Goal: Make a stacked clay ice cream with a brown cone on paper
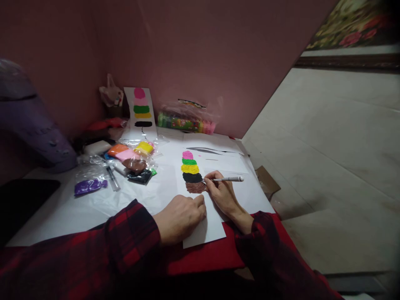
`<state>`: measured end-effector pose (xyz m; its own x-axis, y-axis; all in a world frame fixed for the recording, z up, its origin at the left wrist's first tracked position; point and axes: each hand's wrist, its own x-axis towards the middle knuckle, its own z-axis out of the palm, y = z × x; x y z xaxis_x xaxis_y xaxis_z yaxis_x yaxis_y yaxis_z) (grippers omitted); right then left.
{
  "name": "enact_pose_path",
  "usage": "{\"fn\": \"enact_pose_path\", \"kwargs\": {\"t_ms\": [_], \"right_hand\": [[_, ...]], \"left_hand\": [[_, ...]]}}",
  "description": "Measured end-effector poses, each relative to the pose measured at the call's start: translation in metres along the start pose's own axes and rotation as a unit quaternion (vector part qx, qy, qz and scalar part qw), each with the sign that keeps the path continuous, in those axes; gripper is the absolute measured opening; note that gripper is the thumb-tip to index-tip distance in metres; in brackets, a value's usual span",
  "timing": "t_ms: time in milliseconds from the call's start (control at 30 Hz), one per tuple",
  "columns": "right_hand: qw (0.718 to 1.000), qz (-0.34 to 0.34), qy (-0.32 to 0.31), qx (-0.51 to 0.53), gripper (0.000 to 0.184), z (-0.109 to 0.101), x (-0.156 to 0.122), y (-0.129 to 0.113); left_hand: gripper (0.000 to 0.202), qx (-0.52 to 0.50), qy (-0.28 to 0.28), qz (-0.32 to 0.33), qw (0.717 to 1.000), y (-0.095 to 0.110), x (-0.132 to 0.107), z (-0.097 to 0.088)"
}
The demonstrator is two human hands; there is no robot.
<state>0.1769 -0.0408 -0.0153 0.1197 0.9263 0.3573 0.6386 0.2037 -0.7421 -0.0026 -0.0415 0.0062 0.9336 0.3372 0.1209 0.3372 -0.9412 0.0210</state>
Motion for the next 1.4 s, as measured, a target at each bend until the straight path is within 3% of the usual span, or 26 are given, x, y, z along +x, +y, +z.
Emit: {"fn": "enact_pose_path", "kwargs": {"t_ms": [433,667,1400], "right_hand": [[0.979,0.08,0.005,0.186,0.037,0.0008,-0.0029,-0.0007],[0.981,0.089,0.023,0.169,0.047,0.0022,-0.0016,0.0013],[0.988,0.075,0.041,0.127,0.048,0.0022,-0.0014,0.0005]], "left_hand": [[0.02,-0.004,0.008,0.0,1.0,0.0009,-0.0003,-0.0004],[0.019,-0.011,0.005,0.0,1.0,-0.0004,0.0,0.0008],[0.02,-0.015,-0.001,-0.002,1.0,0.0002,0.0002,-0.0005]]}}
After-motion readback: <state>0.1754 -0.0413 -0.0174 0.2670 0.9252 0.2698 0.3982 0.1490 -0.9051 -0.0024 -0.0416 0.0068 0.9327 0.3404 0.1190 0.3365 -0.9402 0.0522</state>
